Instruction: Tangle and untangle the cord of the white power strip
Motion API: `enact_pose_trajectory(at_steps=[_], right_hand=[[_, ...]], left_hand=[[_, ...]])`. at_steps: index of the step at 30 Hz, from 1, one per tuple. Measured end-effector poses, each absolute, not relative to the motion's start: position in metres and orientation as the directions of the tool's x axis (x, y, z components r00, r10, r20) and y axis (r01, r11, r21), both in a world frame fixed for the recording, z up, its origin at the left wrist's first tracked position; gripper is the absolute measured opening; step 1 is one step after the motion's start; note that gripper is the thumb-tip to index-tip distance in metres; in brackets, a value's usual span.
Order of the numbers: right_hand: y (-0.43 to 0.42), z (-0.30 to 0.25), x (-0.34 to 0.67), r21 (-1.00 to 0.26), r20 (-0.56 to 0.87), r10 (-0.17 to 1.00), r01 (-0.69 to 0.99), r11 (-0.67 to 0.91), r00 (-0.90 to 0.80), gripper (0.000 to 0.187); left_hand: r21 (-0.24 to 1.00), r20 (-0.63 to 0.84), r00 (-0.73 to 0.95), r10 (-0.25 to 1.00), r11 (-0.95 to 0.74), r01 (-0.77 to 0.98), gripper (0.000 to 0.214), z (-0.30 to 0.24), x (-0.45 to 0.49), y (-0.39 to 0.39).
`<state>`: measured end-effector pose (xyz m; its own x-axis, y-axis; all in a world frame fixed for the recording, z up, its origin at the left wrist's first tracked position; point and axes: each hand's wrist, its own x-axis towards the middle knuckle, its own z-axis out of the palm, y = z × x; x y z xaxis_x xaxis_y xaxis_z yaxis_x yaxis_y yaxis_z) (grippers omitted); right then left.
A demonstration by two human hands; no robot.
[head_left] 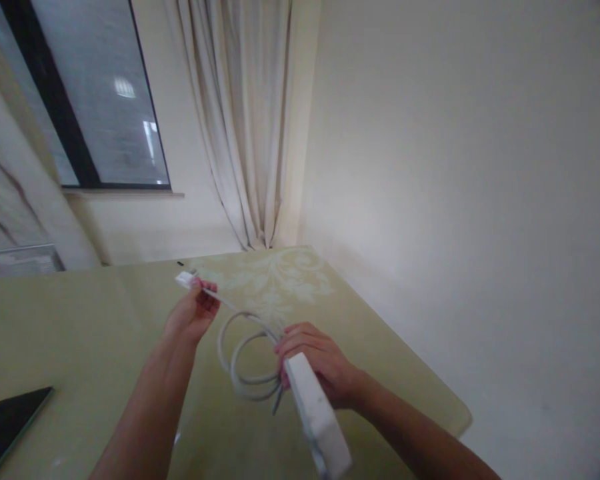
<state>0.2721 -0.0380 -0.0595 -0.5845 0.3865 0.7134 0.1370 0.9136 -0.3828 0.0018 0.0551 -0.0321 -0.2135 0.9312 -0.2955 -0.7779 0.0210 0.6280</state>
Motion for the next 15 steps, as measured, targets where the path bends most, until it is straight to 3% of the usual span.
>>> enact_pose_trajectory(at_steps=[3, 8, 10, 15], right_hand=[[-0.064, -0.08, 0.286, -0.591, 0.676, 0.57, 0.117, 0.798, -0.467, 0.022], [-0.087, -0.094, 0.283, -0.776, 0.629, 0.759, -0.079, 0.626, -0.167, 0.02], [-0.099, -0.091, 0.281, -0.807, 0.584, 0.809, -0.146, 0.572, -0.062, 0.02], [-0.14, -0.076, 0.286, -0.792, 0.608, 0.792, -0.113, 0.6, -0.056, 0.019]], left_hand=[[0.61, -0.278, -0.247, 0.928, -0.028, -0.792, 0.032, -0.034, -0.004, 0.059], [0.652, -0.14, -0.221, 0.965, -0.078, -0.754, 0.035, -0.034, 0.015, 0.054], [0.717, -0.058, -0.232, 0.971, -0.121, -0.687, 0.034, -0.036, 0.026, 0.051], [0.796, 0.011, -0.283, 0.959, -0.18, -0.578, 0.031, -0.045, 0.038, 0.051]])
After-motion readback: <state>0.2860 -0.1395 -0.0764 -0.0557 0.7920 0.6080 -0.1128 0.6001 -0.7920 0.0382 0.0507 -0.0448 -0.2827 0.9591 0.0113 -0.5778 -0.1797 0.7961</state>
